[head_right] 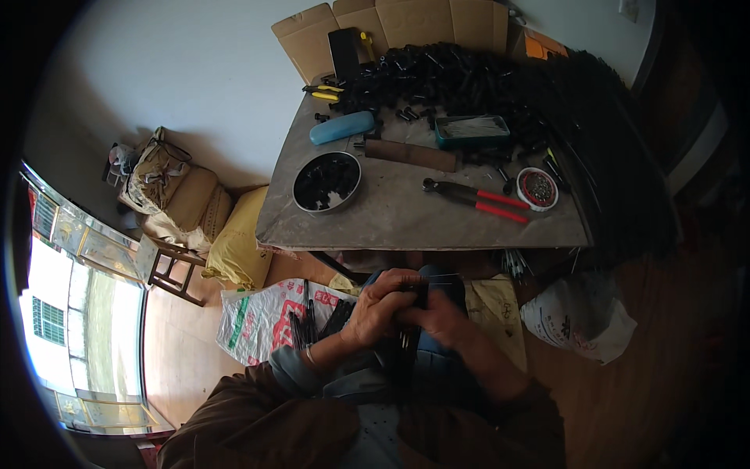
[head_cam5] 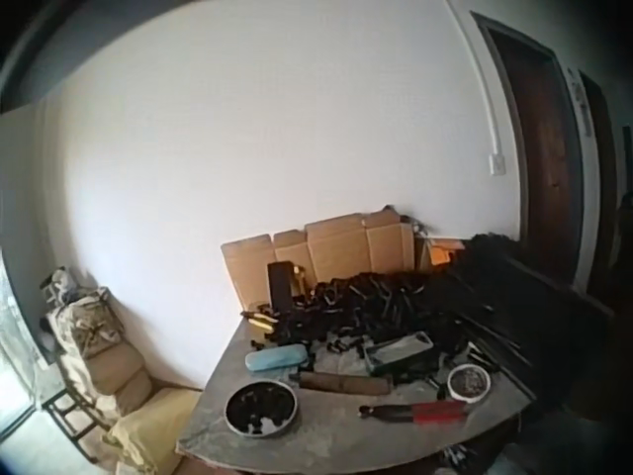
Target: Manually attaching plastic components to metal umbrella ribs using pliers.
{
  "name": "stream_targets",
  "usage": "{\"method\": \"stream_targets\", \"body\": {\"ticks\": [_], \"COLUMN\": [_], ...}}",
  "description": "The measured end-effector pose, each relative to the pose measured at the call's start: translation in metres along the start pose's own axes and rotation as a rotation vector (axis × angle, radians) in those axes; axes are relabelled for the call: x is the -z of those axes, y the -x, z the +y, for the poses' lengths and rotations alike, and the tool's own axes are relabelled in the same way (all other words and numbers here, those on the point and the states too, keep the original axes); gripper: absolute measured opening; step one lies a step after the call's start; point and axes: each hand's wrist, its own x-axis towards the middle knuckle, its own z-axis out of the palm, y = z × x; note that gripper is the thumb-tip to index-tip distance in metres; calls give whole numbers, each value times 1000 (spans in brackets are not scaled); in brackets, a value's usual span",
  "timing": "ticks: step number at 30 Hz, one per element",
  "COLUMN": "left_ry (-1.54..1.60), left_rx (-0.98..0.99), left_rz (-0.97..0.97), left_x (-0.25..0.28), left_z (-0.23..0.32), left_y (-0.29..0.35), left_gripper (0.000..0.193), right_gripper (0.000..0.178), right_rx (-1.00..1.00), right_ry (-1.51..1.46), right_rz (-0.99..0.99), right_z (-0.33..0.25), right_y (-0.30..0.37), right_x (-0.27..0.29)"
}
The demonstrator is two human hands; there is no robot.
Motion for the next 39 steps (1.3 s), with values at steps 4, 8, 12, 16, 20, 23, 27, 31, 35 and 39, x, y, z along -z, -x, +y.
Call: {"method": "stream_targets", "body": {"ticks": [4, 8, 12, 16, 20, 23, 27, 31, 35, 39], "left_ry": [251, -113, -557, -1050, -1283, -1245, -910, -1219, -1278, -627], "left_rx": [232, 244, 3, 118, 283, 268, 243, 61, -29, 305], "left_rz": [-138, 28, 250, 264, 86, 83, 52, -274, -225, -183], "left_x": [30, 102, 172, 179, 160, 162, 161, 152, 166, 129], "left_z": [12, 31, -24, -78, -81, -80, -52, -66, -89, -28], "left_y": [-30, -156, -303, -384, -406, -423, -407, -387, -381, -355], "left_gripper": [46, 36, 25, 30, 31, 31, 31, 28, 32, 35], "right_gripper": [25, 24, 23, 20, 19, 18, 17, 17, 17, 17], "right_rx": [-100, -139, -184, -184, -188, -166, -147, -114, -108, -62], "right_ry": [-423, -587, -544, -545, -573, -606, -642, -646, -620, -726], "right_rz": [21, 175, 213, 284, 302, 308, 260, 257, 244, 239], "right_z": [15, 18, 4, 0, 7, 15, 20, 21, 20, 26], "right_y": [2, -1, -12, -15, -18, -20, -16, -9, 0, 6], "right_x": [-1, 9, 15, 25, 38, 48, 53, 53, 45, 40]}}
